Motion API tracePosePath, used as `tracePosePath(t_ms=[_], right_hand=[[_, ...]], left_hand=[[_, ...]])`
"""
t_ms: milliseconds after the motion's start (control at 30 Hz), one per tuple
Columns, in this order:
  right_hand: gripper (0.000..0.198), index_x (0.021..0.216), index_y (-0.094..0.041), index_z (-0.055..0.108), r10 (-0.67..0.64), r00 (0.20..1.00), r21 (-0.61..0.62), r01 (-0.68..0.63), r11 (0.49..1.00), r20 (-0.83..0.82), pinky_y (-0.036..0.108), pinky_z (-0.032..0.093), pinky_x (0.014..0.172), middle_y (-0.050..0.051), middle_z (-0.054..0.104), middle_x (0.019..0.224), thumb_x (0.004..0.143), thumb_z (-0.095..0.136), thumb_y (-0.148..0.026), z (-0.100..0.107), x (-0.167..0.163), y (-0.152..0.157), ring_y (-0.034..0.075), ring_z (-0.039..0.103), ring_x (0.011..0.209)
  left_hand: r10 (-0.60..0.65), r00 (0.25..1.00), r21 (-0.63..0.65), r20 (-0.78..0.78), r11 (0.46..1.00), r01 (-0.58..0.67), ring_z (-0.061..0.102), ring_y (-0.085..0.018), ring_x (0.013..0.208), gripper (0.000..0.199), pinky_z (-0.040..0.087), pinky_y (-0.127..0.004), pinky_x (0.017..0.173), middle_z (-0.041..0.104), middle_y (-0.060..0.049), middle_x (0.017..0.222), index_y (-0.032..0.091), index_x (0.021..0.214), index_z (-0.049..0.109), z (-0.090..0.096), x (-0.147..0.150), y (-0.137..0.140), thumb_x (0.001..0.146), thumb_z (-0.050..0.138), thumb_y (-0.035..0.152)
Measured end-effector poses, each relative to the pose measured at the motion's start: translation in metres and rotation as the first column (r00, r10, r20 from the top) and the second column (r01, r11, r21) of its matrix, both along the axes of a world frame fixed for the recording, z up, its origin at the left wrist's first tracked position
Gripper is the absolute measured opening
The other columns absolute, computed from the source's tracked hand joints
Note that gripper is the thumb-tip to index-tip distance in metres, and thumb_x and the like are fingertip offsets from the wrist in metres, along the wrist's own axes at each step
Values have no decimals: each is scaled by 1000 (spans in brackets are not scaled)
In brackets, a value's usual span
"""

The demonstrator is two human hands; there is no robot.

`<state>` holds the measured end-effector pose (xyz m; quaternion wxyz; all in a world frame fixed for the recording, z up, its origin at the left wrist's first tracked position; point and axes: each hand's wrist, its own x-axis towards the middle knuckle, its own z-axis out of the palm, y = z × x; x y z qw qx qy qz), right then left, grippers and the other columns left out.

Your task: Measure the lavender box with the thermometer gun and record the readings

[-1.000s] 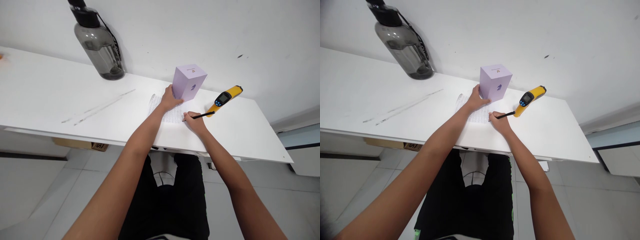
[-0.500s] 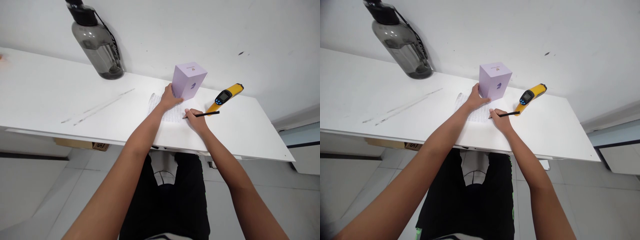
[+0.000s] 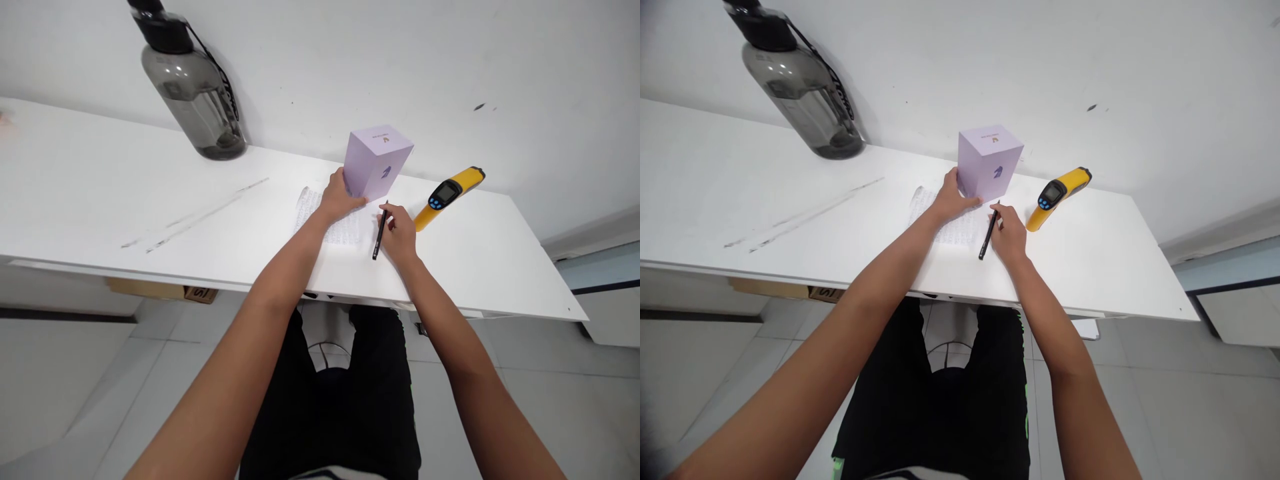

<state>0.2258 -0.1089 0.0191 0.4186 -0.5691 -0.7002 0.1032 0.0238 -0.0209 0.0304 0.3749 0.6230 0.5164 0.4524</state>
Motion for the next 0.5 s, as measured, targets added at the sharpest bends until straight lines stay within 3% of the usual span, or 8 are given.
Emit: tracePosePath(t_ms=[133,267,433,500], right_hand=[[30,127,-26,77,6,993,-24,-3,1000,122,40,57,81,10,75,110,106,57,-33,-7,7,3,25,66,86],[39,135,-25,75,-16,986,-97,32,995,163,44,60,85,13,77,115,101,56,-28,-12,8,6,30,70,97],[53,159,-24,61,42,990,-129,-25,991,132,45,62,88,15,74,132,107,53,-37,-9,5,4,27,69,92],[53,158,-23,61,33,995,-61,-27,998,95,47,63,89,16,70,131,110,53,-44,-8,7,3,26,68,88]], left_hand=[[-6,1000,-2,-21,1000,6,54,-45,158,108,49,-59,129,53,-19,169,29,161,47,1,0,-2,68,100,45],[-21,1000,-6,14,1000,21,55,-45,159,108,49,-59,129,55,-19,172,30,162,46,1,0,-2,69,99,45],[-7,998,-19,60,1000,8,56,-45,159,109,50,-57,127,60,-19,170,30,161,48,0,2,-1,66,101,39],[2,997,-16,79,1000,-1,56,-44,159,108,50,-55,127,62,-18,168,30,158,50,-1,3,0,65,102,38]])
